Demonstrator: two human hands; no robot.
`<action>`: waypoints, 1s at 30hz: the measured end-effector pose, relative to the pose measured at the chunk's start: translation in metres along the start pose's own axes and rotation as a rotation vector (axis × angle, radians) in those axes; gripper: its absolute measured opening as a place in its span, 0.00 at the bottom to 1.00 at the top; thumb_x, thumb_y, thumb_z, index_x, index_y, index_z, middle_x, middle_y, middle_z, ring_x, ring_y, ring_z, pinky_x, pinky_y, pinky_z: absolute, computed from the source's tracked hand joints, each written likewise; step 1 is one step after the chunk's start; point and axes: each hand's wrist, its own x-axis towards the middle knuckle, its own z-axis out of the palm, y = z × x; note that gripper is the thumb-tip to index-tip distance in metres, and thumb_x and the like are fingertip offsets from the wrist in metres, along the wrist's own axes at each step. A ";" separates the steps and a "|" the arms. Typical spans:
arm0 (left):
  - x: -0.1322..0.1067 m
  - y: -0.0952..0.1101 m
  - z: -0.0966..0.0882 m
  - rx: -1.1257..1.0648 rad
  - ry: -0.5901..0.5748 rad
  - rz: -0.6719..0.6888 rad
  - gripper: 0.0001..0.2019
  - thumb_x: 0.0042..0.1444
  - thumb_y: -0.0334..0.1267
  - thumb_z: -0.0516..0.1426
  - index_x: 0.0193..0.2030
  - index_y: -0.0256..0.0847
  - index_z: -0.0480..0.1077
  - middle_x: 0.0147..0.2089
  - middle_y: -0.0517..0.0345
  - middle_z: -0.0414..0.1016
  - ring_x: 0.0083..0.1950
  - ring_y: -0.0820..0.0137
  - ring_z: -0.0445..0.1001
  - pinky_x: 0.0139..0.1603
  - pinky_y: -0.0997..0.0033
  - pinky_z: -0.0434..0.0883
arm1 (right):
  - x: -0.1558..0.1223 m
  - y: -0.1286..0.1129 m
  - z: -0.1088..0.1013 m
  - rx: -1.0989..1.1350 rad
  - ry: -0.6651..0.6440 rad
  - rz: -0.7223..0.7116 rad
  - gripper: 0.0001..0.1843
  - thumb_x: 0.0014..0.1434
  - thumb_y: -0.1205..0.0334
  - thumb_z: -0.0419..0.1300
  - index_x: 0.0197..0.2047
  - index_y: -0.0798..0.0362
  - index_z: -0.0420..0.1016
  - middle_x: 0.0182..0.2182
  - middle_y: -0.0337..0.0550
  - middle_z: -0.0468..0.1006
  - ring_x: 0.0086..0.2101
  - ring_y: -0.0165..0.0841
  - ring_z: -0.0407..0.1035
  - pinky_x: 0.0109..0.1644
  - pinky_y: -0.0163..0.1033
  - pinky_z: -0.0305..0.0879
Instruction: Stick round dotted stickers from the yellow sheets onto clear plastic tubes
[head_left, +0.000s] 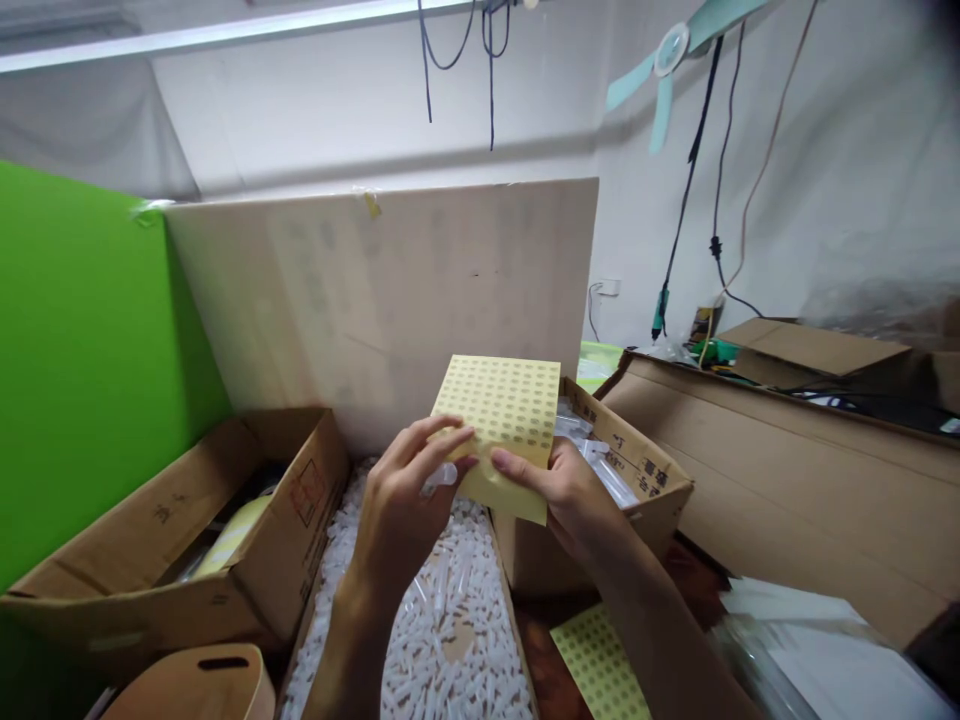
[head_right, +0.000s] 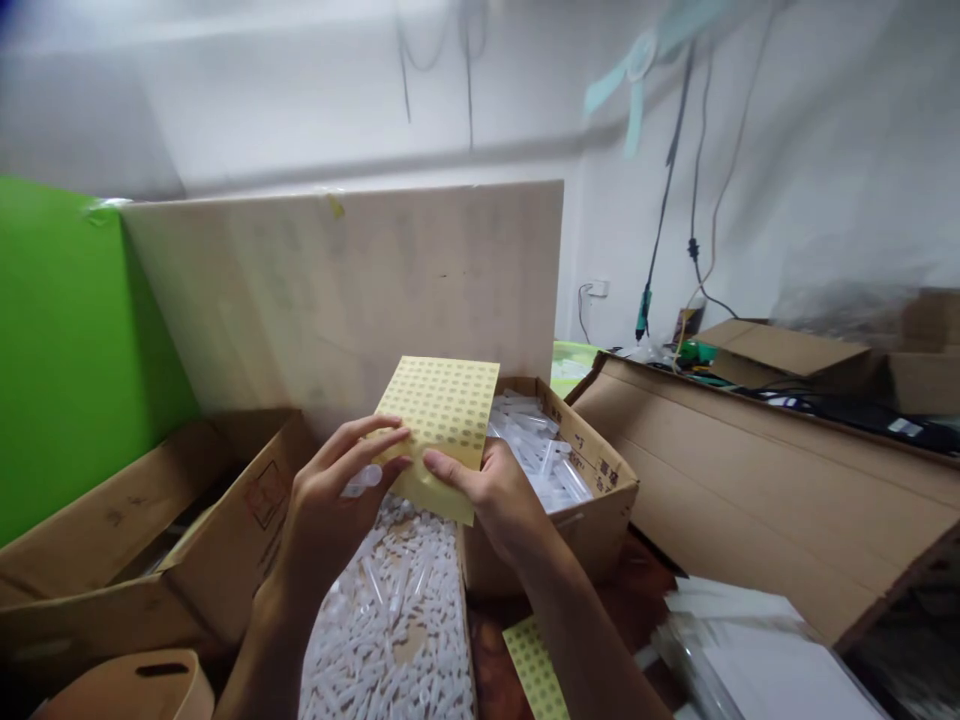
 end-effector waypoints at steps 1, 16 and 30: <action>0.000 0.000 -0.001 -0.019 -0.013 0.005 0.13 0.63 0.26 0.61 0.52 0.45 0.77 0.53 0.55 0.79 0.53 0.68 0.78 0.57 0.65 0.75 | 0.000 -0.002 -0.001 -0.045 -0.011 -0.022 0.21 0.54 0.53 0.73 0.49 0.51 0.83 0.48 0.50 0.84 0.46 0.44 0.80 0.54 0.49 0.76; 0.002 0.007 0.000 -0.173 -0.062 -0.124 0.07 0.59 0.27 0.65 0.42 0.41 0.77 0.43 0.58 0.80 0.45 0.73 0.79 0.49 0.75 0.75 | -0.002 -0.008 -0.003 -0.454 -0.036 -0.185 0.17 0.57 0.68 0.64 0.50 0.49 0.84 0.50 0.45 0.84 0.51 0.45 0.77 0.60 0.49 0.71; -0.006 0.000 0.002 0.035 0.032 0.110 0.15 0.57 0.17 0.61 0.43 0.41 0.76 0.45 0.60 0.84 0.43 0.72 0.81 0.45 0.71 0.73 | -0.002 -0.009 -0.005 -0.327 -0.023 -0.091 0.19 0.55 0.57 0.69 0.49 0.53 0.83 0.48 0.50 0.84 0.50 0.46 0.78 0.58 0.49 0.74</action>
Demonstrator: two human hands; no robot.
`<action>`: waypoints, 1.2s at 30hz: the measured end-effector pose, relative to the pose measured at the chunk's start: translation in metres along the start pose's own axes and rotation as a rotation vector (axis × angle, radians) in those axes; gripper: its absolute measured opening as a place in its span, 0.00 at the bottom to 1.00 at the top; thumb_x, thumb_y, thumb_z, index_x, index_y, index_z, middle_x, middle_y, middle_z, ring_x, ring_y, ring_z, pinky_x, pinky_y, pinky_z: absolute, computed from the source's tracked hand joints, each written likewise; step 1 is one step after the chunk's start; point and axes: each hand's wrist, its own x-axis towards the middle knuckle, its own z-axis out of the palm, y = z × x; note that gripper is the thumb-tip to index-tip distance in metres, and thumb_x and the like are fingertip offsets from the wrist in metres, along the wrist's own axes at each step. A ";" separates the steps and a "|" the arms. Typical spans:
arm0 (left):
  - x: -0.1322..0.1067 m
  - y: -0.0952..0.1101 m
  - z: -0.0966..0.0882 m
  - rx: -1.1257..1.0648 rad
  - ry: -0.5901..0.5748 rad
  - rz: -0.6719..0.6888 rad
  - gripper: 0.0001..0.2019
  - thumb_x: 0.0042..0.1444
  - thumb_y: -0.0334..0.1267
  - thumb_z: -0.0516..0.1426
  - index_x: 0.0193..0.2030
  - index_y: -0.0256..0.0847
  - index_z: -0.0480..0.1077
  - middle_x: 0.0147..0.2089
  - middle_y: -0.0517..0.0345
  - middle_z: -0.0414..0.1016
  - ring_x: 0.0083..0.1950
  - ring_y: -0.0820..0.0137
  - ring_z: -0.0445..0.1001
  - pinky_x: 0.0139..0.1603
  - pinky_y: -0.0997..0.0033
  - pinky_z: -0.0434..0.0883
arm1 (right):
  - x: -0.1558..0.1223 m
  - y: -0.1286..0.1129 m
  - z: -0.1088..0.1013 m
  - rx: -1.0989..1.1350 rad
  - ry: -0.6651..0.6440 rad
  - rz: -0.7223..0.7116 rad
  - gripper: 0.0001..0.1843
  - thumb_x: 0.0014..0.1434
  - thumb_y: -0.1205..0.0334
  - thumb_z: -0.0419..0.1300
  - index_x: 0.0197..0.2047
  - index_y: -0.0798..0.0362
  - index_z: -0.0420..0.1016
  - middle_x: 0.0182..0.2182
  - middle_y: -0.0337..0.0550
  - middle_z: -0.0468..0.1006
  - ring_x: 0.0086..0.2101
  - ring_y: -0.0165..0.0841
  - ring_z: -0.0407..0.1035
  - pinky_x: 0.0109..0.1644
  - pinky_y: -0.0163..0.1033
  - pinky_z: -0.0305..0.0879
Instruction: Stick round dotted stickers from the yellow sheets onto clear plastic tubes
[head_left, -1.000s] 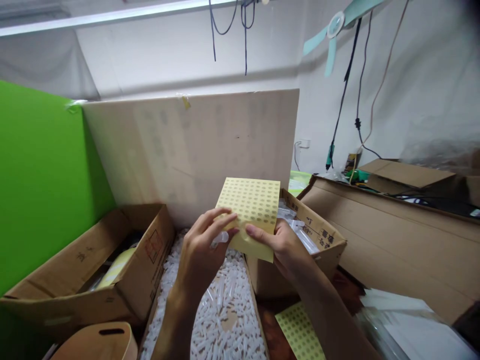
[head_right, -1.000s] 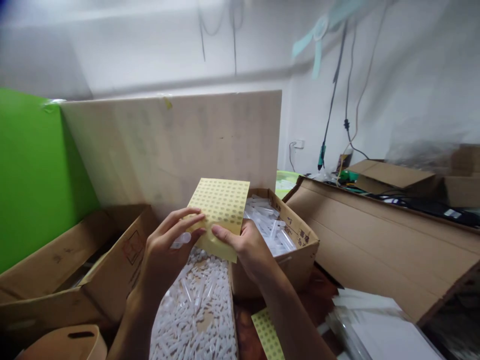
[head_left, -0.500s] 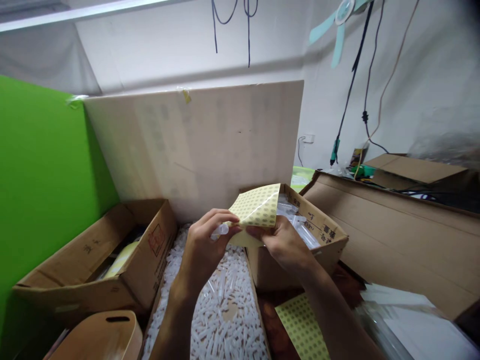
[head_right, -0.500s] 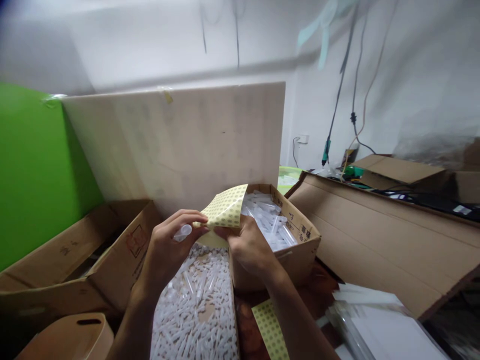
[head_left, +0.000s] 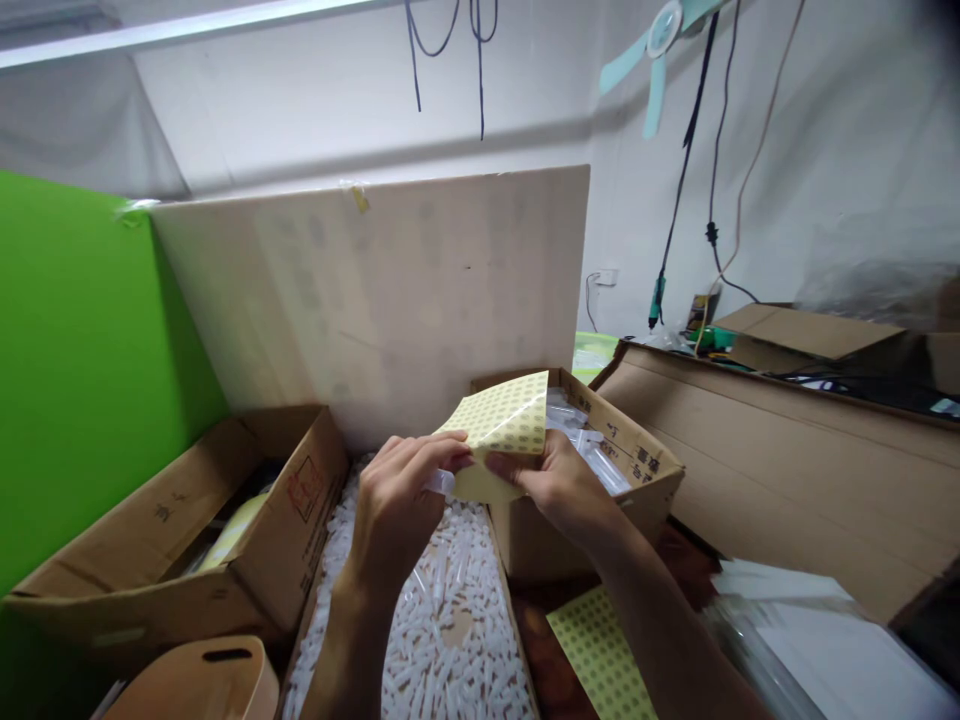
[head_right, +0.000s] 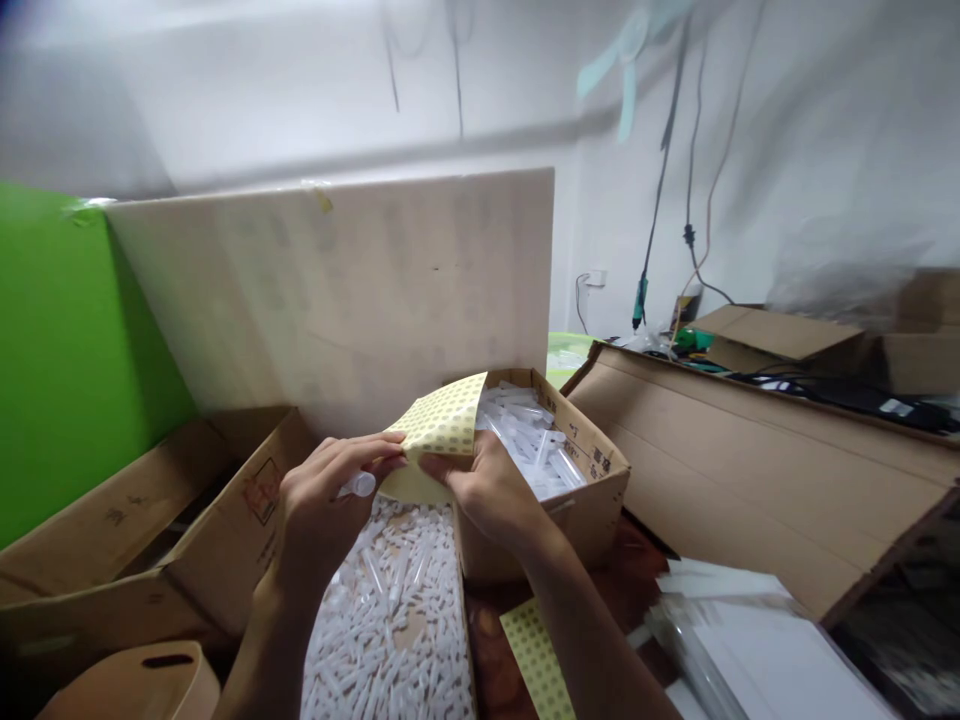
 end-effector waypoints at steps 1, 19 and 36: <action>0.000 0.000 0.000 0.006 0.000 0.007 0.15 0.57 0.16 0.60 0.43 0.41 0.76 0.45 0.60 0.84 0.42 0.72 0.81 0.44 0.71 0.72 | 0.000 0.000 0.000 -0.003 0.007 0.008 0.19 0.54 0.57 0.70 0.49 0.53 0.83 0.47 0.50 0.84 0.49 0.46 0.78 0.58 0.49 0.74; 0.002 -0.001 -0.002 -0.003 -0.141 -0.022 0.16 0.58 0.16 0.53 0.42 0.42 0.71 0.45 0.60 0.84 0.37 0.73 0.79 0.39 0.72 0.69 | -0.002 0.006 -0.002 -0.054 0.049 0.027 0.16 0.56 0.59 0.70 0.49 0.53 0.84 0.43 0.49 0.86 0.44 0.43 0.80 0.49 0.47 0.78; 0.002 0.008 -0.001 -0.047 -0.208 -0.107 0.20 0.53 0.14 0.50 0.43 0.43 0.69 0.45 0.58 0.80 0.41 0.70 0.77 0.42 0.71 0.75 | -0.007 -0.002 -0.006 -0.125 -0.001 -0.010 0.14 0.59 0.59 0.68 0.48 0.49 0.84 0.42 0.44 0.86 0.43 0.41 0.80 0.49 0.45 0.78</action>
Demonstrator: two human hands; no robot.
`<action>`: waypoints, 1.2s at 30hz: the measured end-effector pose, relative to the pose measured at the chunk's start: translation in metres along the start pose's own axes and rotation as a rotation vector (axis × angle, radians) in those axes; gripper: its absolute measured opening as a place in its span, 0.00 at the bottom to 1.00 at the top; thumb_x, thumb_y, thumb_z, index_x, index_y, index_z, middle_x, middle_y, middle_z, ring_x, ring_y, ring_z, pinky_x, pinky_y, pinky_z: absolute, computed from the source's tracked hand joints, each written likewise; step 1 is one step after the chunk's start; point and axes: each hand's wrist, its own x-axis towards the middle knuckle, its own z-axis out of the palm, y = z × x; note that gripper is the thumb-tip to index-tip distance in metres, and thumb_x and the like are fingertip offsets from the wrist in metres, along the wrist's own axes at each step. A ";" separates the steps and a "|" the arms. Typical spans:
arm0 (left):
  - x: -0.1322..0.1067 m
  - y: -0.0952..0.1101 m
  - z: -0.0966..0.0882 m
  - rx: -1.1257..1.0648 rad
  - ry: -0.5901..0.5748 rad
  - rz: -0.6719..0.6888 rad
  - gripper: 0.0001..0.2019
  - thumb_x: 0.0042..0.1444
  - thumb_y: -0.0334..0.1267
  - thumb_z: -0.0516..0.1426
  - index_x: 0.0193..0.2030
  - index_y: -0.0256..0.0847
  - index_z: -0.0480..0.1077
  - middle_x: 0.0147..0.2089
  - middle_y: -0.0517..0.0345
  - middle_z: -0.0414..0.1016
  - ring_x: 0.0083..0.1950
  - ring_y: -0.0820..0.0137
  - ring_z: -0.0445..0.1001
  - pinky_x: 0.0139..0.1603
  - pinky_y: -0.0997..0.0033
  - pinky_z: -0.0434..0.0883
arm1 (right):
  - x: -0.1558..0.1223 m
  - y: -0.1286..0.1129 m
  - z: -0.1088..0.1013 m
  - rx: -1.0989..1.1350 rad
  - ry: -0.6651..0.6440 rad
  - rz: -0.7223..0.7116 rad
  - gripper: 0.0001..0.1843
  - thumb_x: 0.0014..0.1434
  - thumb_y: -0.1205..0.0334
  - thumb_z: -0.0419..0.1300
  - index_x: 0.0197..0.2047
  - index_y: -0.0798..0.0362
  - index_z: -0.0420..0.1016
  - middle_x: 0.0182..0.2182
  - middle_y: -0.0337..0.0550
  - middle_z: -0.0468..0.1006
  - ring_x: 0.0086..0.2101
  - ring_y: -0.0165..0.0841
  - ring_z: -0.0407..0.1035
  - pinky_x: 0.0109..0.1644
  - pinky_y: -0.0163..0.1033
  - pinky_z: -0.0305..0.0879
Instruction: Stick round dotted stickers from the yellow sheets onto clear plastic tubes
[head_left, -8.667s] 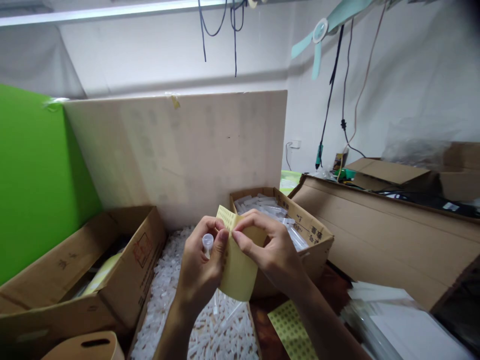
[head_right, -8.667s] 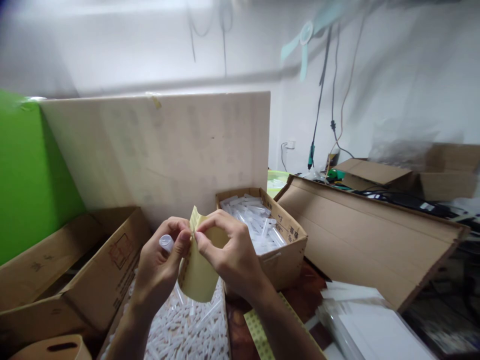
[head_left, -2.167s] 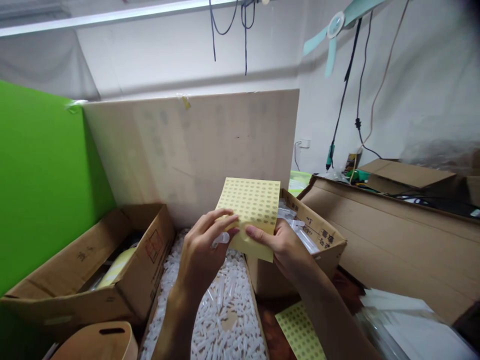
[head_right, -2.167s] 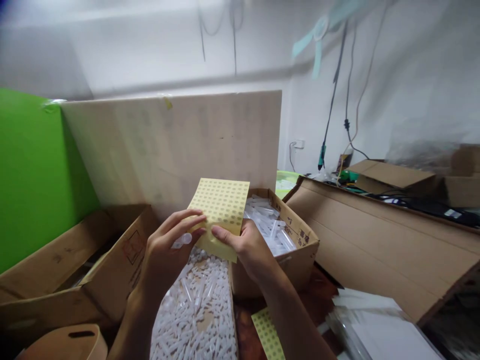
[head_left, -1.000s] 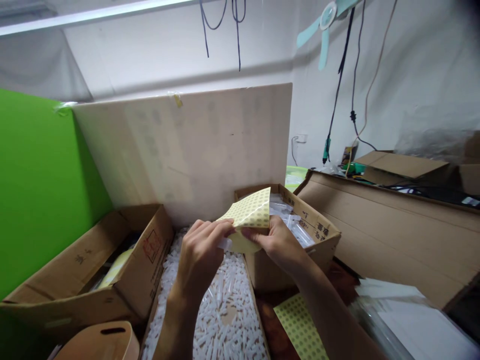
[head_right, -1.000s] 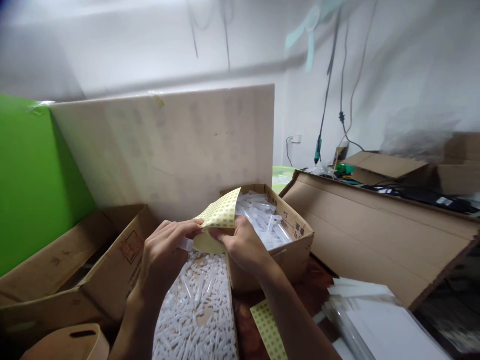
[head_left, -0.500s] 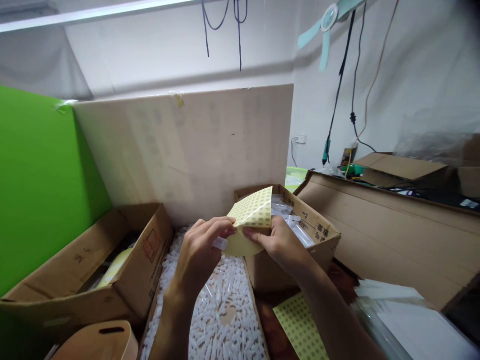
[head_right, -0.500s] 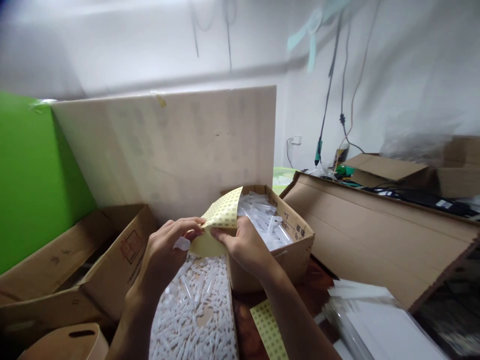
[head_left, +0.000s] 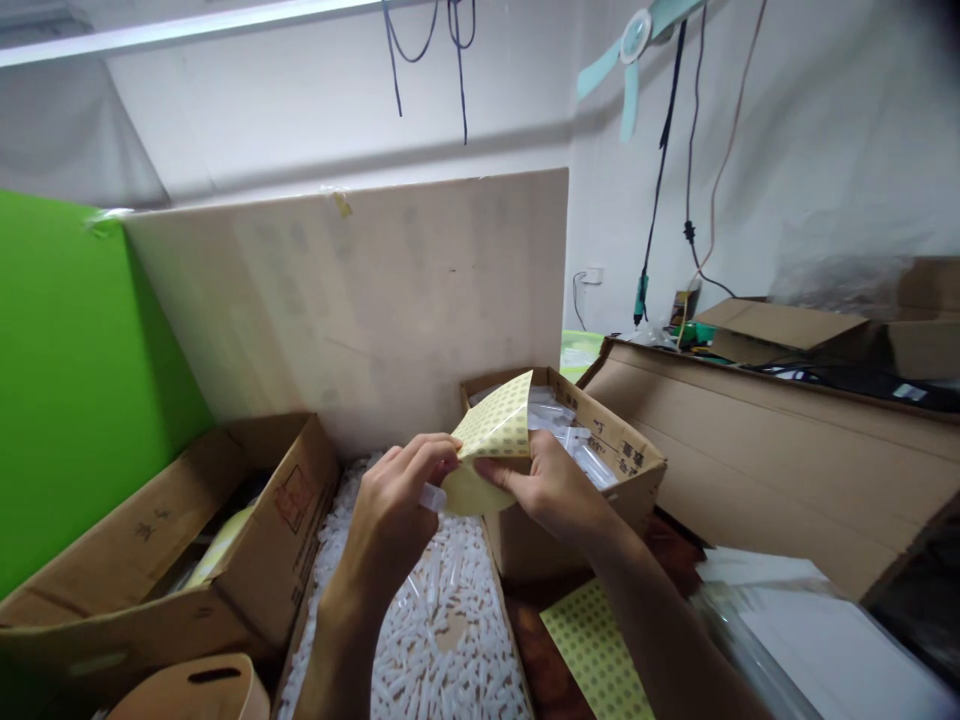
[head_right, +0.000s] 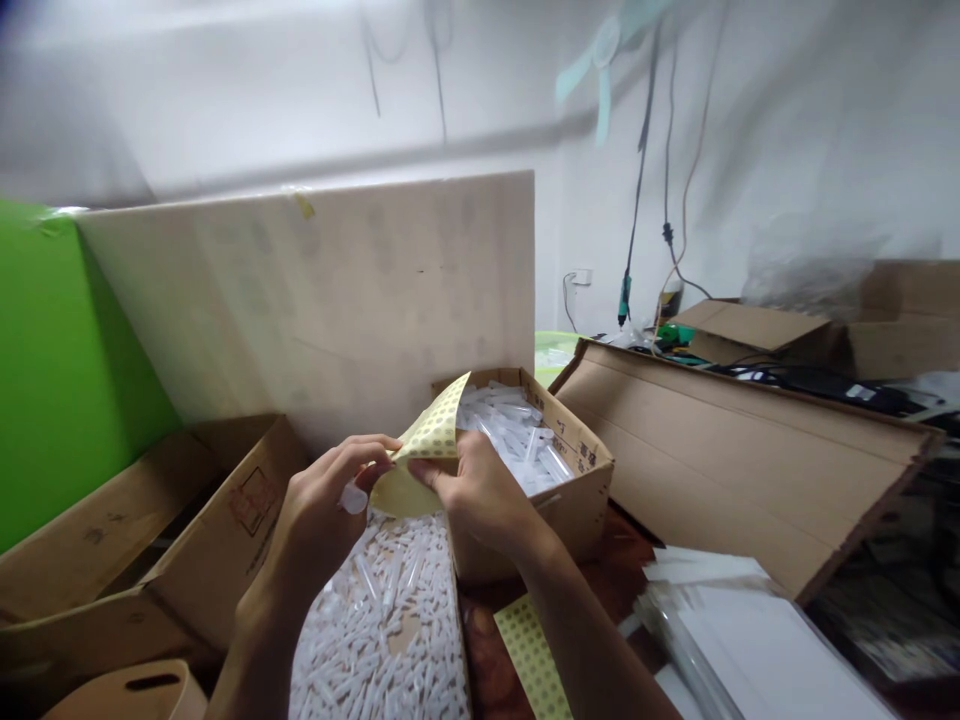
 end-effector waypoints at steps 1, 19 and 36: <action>0.000 0.000 0.000 0.002 -0.009 0.000 0.19 0.53 0.14 0.50 0.43 0.43 0.68 0.46 0.57 0.79 0.42 0.70 0.77 0.43 0.72 0.75 | 0.000 0.000 0.000 -0.006 -0.003 -0.004 0.13 0.60 0.60 0.67 0.48 0.49 0.85 0.42 0.44 0.86 0.43 0.41 0.80 0.49 0.46 0.78; 0.006 0.005 -0.006 -0.239 0.010 -0.184 0.06 0.67 0.31 0.55 0.36 0.39 0.67 0.47 0.53 0.71 0.37 0.75 0.70 0.39 0.76 0.73 | -0.002 -0.013 -0.002 -0.385 0.079 -0.337 0.03 0.63 0.64 0.63 0.38 0.49 0.79 0.37 0.40 0.83 0.39 0.36 0.77 0.45 0.41 0.70; 0.003 -0.001 -0.001 -0.172 -0.015 -0.120 0.09 0.64 0.24 0.54 0.46 0.41 0.68 0.48 0.55 0.70 0.39 0.75 0.72 0.40 0.76 0.71 | -0.005 -0.020 0.005 -0.373 0.073 -0.461 0.03 0.62 0.68 0.63 0.36 0.52 0.78 0.34 0.39 0.80 0.36 0.32 0.74 0.42 0.38 0.66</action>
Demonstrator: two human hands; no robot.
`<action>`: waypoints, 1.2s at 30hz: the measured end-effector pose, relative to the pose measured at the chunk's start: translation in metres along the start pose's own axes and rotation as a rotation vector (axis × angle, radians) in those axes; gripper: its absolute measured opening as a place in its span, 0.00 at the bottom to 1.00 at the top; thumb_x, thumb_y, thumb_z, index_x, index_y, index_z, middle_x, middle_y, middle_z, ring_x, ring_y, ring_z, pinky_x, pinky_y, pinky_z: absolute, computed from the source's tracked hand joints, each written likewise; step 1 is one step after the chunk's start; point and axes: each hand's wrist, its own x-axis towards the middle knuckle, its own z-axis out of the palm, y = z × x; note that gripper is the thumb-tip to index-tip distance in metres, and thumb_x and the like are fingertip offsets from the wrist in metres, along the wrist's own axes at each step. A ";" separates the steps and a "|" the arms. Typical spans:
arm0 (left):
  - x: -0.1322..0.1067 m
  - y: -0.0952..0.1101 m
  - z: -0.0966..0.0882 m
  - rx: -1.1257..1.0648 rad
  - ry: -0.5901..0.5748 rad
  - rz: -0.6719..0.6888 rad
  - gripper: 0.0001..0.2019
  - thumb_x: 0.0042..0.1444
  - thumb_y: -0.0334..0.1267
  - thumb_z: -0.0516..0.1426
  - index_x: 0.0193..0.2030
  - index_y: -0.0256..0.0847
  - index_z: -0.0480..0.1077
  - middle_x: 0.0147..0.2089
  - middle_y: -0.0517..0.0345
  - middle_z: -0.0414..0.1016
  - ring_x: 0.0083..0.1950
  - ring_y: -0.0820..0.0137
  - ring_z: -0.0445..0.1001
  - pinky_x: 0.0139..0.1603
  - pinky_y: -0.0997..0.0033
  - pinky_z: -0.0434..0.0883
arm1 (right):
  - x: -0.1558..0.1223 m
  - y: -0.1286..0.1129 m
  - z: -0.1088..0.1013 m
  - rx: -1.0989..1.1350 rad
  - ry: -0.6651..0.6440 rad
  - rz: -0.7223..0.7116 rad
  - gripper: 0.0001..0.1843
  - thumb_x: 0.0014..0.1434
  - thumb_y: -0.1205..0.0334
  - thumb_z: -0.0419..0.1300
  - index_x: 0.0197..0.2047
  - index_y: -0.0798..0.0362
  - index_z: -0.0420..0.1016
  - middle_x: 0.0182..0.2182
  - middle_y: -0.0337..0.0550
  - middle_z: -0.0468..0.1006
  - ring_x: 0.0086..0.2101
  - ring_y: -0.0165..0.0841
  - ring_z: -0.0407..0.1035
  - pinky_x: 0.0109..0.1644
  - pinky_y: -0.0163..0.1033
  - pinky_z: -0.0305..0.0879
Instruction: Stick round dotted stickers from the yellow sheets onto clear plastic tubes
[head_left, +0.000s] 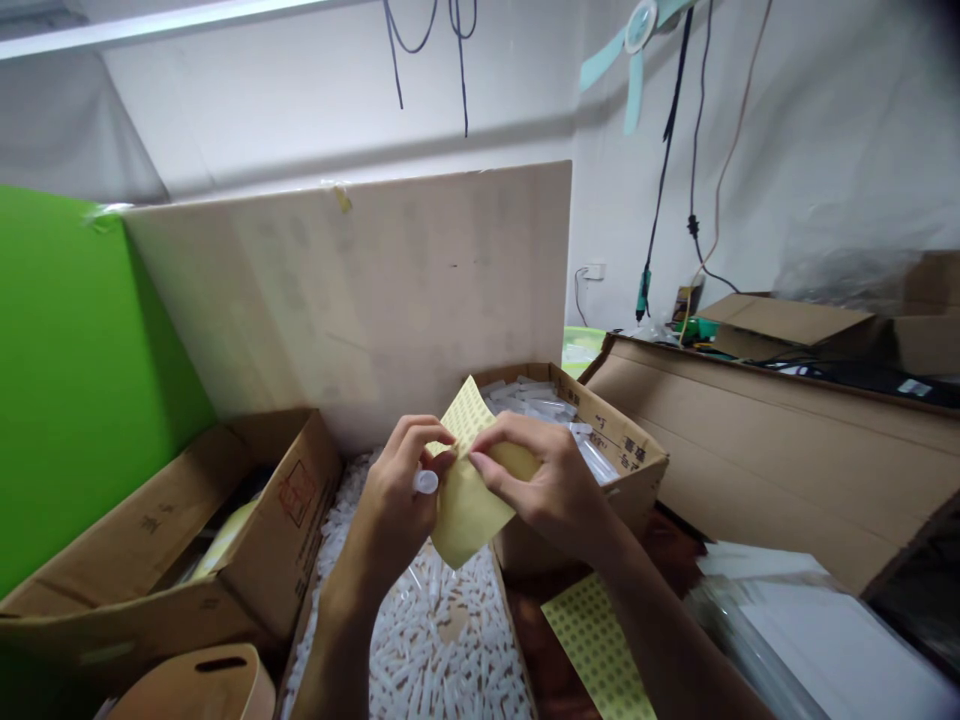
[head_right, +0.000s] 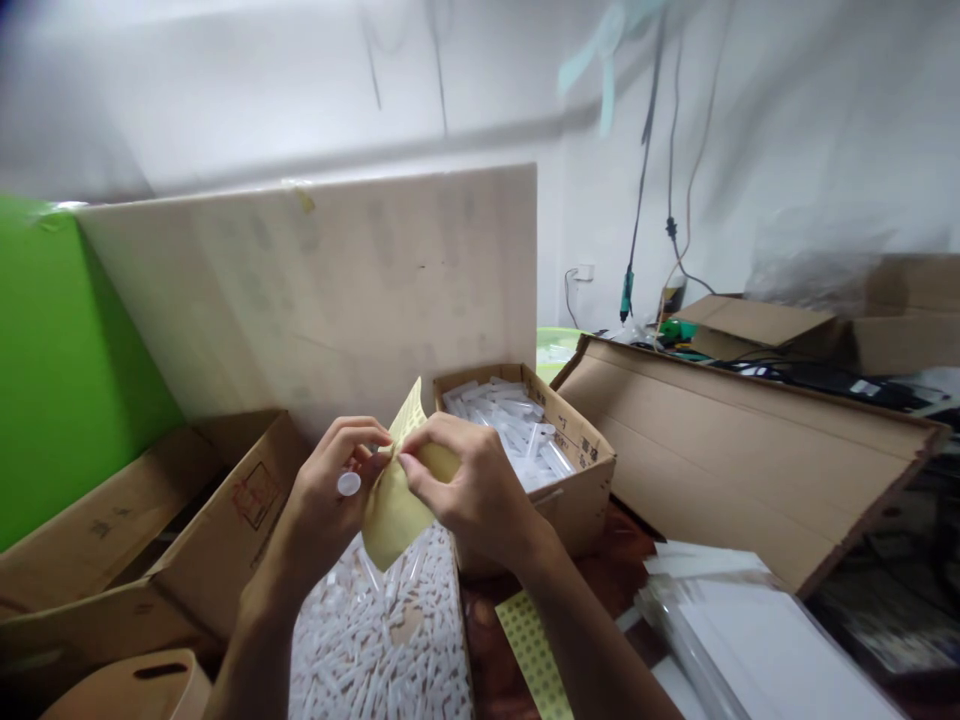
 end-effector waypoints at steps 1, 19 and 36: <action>0.000 -0.001 0.001 0.057 0.005 0.000 0.09 0.64 0.24 0.53 0.46 0.41 0.68 0.48 0.56 0.70 0.41 0.73 0.72 0.41 0.75 0.71 | 0.000 -0.001 -0.001 0.018 -0.012 -0.009 0.03 0.63 0.68 0.63 0.36 0.51 0.78 0.34 0.38 0.80 0.36 0.32 0.74 0.42 0.38 0.66; -0.003 0.003 0.014 0.473 -0.017 -0.003 0.13 0.58 0.20 0.52 0.43 0.43 0.63 0.46 0.59 0.72 0.36 0.68 0.72 0.37 0.69 0.67 | -0.003 -0.002 -0.001 -0.001 -0.150 -0.137 0.05 0.64 0.72 0.62 0.36 0.56 0.77 0.34 0.41 0.76 0.35 0.29 0.70 0.40 0.35 0.64; -0.002 0.002 0.014 0.535 -0.014 -0.026 0.09 0.64 0.23 0.53 0.42 0.43 0.64 0.44 0.59 0.72 0.35 0.67 0.70 0.37 0.68 0.65 | -0.005 -0.003 0.004 -0.042 -0.178 -0.168 0.07 0.66 0.74 0.58 0.36 0.56 0.75 0.34 0.41 0.74 0.35 0.29 0.69 0.41 0.35 0.64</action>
